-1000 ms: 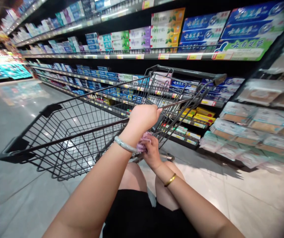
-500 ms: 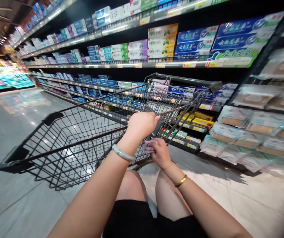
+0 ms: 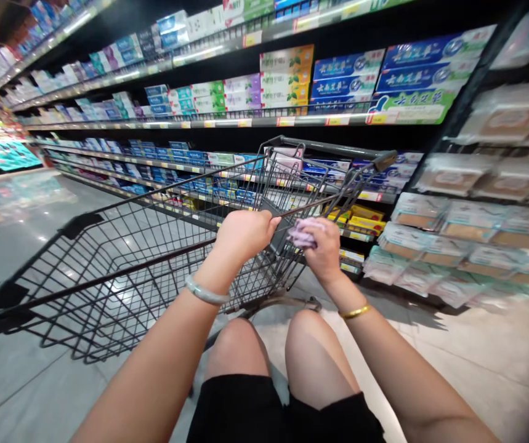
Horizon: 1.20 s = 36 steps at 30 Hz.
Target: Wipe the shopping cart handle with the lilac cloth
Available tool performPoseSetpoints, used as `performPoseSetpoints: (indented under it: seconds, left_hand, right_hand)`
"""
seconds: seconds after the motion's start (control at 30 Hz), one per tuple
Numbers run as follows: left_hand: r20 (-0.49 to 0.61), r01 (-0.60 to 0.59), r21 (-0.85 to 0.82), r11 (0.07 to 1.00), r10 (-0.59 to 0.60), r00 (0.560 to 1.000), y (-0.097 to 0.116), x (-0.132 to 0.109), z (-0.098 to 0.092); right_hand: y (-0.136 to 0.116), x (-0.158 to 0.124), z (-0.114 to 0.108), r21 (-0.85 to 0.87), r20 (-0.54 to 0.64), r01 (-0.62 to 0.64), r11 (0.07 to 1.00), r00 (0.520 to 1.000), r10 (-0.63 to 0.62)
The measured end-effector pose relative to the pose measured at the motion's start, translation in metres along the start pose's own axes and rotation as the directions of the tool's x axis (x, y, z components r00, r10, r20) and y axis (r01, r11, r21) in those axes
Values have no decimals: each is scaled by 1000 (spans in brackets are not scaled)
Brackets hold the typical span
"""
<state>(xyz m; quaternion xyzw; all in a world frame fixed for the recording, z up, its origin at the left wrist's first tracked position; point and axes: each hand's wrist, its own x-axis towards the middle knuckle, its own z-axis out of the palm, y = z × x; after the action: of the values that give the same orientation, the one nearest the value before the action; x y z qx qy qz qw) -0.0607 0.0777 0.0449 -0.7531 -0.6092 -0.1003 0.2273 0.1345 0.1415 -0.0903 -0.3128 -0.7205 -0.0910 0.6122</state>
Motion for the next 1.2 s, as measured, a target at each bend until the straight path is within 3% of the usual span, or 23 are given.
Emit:
performPoseSetpoints:
  seconds: [0.1,0.2,0.27,0.4,0.43,0.53,0.6,0.67,0.73,0.77,0.87,0.93,1.0,1.1,1.13,1.2]
  left_hand:
    - [-15,-9,29,1000,10,1000,-8,-3,2]
    - [-3,-21,36,999,21,1000,-16,-6,2]
    - [7,-26,41,999,26,1000,-23,-9,1]
    - [29,-19,48,999,18,999,-35,-14,-1]
    - [41,-19,47,999,17,999,-38,-15,-2]
    - [104,-17,27,1000,14,994,-50,-18,-4]
    - [161,-11,2,1000,11,987,-56,-18,-7]
    - [191,2,15,1000,-5,982,-57,-17,-12]
    - [155,12,52,999,-20,988,-48,-12,-17]
    - [116,12,58,998,-18,993,-39,-9,-19]
    - [-7,-27,-39,999,26,1000,-3,5,-20]
    - [-20,-56,-137,989,54,998,21,16,-18]
    - [-25,-72,-165,984,69,997,39,24,-14]
    - [-42,-64,-144,987,58,997,48,30,-7]
    - [-49,-60,-138,989,54,997,48,30,-5]
    - [-57,-60,-127,990,53,997,44,30,-2]
  right_hand:
    - [4,16,-7,-38,-76,-22,999,997,19]
    - [4,20,-14,-43,19,94,995,995,-94]
    - [6,26,-21,-43,19,130,991,991,-129]
    - [11,49,-38,-85,-211,-8,996,977,-10]
    - [11,53,-42,-96,-221,-12,995,975,-9]
    - [10,61,-54,-108,-40,160,981,985,-166]
    - [12,66,-65,-115,-5,220,969,975,-222]
    - [16,74,-77,-175,-156,117,978,977,-145]
    - [15,81,-84,-227,-303,-4,974,951,-67]
    - [13,83,-85,-235,-298,-8,972,952,-64]
    - [1,84,-81,-209,-60,184,960,978,-201]
    - [-1,85,-80,-194,-7,247,949,967,-253]
    - [3,89,-83,-227,-163,155,961,967,-195]
    - [12,94,-87,-245,-398,-32,969,915,-70]
    - [12,93,-87,-242,-401,-34,970,913,-68]
    - [9,89,-84,-230,-291,56,971,949,-124]
